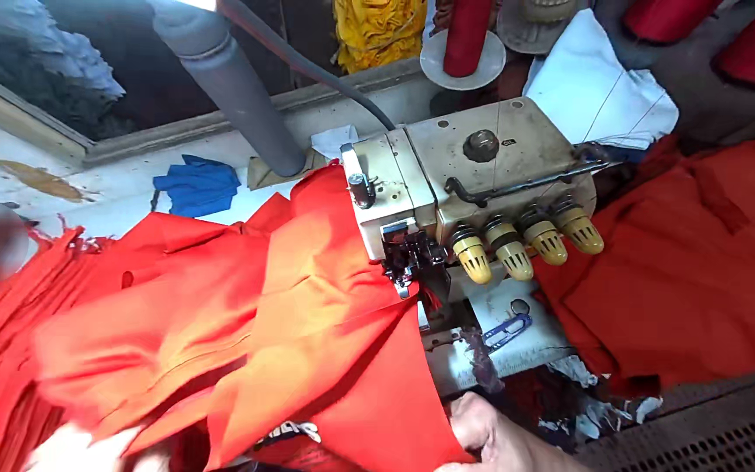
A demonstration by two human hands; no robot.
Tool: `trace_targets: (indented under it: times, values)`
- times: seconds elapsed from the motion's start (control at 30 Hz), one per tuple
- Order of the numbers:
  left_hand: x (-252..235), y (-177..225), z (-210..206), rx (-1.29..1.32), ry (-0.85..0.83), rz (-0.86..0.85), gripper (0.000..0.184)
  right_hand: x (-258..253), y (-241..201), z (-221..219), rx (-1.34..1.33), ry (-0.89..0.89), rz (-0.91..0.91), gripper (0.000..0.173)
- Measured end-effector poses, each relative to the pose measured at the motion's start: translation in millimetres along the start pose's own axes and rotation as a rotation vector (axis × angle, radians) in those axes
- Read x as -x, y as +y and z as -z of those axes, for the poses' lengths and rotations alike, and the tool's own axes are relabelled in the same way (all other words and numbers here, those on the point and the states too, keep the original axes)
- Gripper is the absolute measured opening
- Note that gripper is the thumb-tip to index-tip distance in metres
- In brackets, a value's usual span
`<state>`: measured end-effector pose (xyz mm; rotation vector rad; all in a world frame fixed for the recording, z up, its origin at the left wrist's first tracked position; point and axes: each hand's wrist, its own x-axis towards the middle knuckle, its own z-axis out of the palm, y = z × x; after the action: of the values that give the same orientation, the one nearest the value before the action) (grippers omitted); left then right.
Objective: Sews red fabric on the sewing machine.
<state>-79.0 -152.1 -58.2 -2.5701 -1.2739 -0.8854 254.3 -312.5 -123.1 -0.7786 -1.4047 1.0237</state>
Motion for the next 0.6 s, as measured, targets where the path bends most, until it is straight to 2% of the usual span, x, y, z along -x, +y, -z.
trace_targets:
  times: [0.07,0.1,0.17,0.23,0.33,0.37,0.43,0.5,0.6]
  values:
    - [-9.1,-4.7,0.7,0.051,-0.326,0.053,0.026,19.0,13.6,-7.5,0.194,-0.001,-0.136,0.04]
    - [-12.8,-0.8,-2.7,0.097,-0.356,0.073,0.03,28.2,19.7,-11.3,0.389,0.007,-0.217,0.042]
    - [-27.4,23.9,-9.5,0.155,-0.245,0.05,0.033,36.8,24.6,-14.5,0.76,-0.046,-0.381,0.035]
    - [-51.0,62.3,-16.7,0.238,-0.133,0.006,0.03,35.9,21.4,-12.0,0.9,-0.133,-0.464,0.018]
    - [-82.9,112.3,-37.4,0.4,-0.137,-0.087,0.029,27.8,12.7,-2.8,0.814,-0.199,-0.53,0.014]
    - [-89.4,122.8,-47.4,0.396,-0.166,-0.129,0.032,27.0,12.7,1.2,0.745,-0.123,-0.521,0.019]
    - [-96.7,134.8,-65.6,0.343,-0.212,-0.19,0.037,23.6,16.0,6.5,0.606,0.162,-0.427,0.023]
    - [-100.5,137.4,-72.4,0.307,-0.247,-0.213,0.033,14.1,15.7,10.3,0.402,0.366,-0.343,0.029]
    - [-102.0,127.2,-68.1,0.321,-0.304,-0.215,0.026,-0.1,17.8,11.5,0.18,0.442,-0.285,0.034]
